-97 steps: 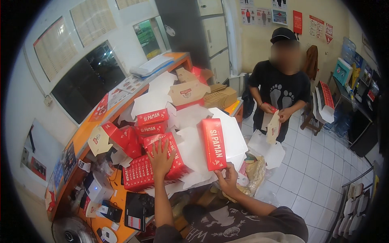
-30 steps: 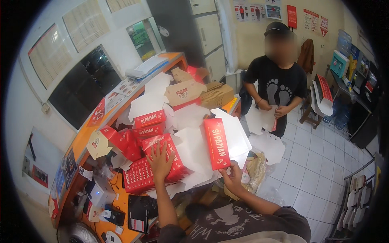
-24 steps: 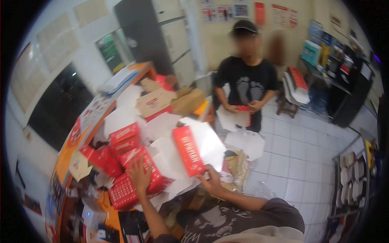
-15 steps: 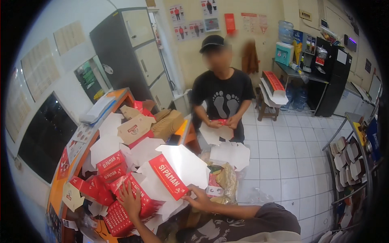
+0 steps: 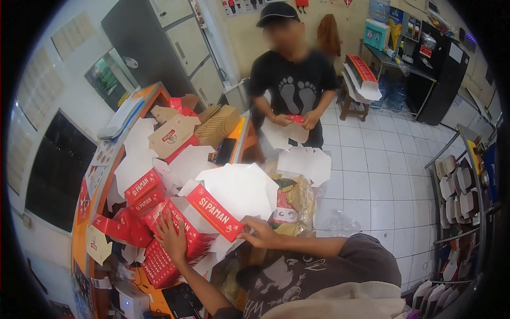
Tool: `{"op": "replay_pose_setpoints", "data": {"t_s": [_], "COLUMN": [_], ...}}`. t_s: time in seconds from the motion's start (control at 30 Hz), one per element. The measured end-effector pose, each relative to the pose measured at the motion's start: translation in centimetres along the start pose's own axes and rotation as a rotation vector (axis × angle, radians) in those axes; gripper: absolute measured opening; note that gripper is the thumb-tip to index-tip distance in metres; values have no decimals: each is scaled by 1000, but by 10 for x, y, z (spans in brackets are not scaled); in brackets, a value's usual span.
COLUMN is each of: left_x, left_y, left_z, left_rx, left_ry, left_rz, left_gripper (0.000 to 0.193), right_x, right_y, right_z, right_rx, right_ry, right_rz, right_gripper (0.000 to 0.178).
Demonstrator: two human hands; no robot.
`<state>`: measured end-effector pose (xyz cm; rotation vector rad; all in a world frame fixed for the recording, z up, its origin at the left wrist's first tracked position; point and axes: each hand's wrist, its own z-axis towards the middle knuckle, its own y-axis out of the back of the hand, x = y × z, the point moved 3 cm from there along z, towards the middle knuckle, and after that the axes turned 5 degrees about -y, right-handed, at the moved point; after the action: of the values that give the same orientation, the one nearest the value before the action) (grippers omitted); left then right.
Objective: The person assembles red and white cardboard boxes by folding the flaps and tucking them into slots. They work at a cluttered counter, handling the boxes one by one and stacking the finished units. A second person is visible in the background, also assembling similar boxes.
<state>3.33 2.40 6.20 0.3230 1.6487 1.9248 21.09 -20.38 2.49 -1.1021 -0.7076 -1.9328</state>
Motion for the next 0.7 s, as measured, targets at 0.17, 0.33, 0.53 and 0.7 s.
{"op": "replay_pose_setpoints", "data": {"t_s": [0.17, 0.33, 0.53, 0.7], "left_x": [-2, -2, -7, -5], "left_y": [1, 0, 4, 2], "left_z": [1, 1, -1, 1], "left_rx": [2, -1, 6, -4], "left_ry": [1, 7, 11, 11], "left_rz": [-7, -1, 13, 1], "left_gripper": [60, 61, 61, 60], "right_x": [0, -6, 3, 3], "right_y": [2, 4, 6, 2], "right_z": [0, -2, -2, -4], "right_rx": [-12, -19, -45, -53], "right_ry": [18, 4, 5, 42], "right_rz": [-16, -27, 13, 13], "right_gripper": [24, 23, 23, 22]}}
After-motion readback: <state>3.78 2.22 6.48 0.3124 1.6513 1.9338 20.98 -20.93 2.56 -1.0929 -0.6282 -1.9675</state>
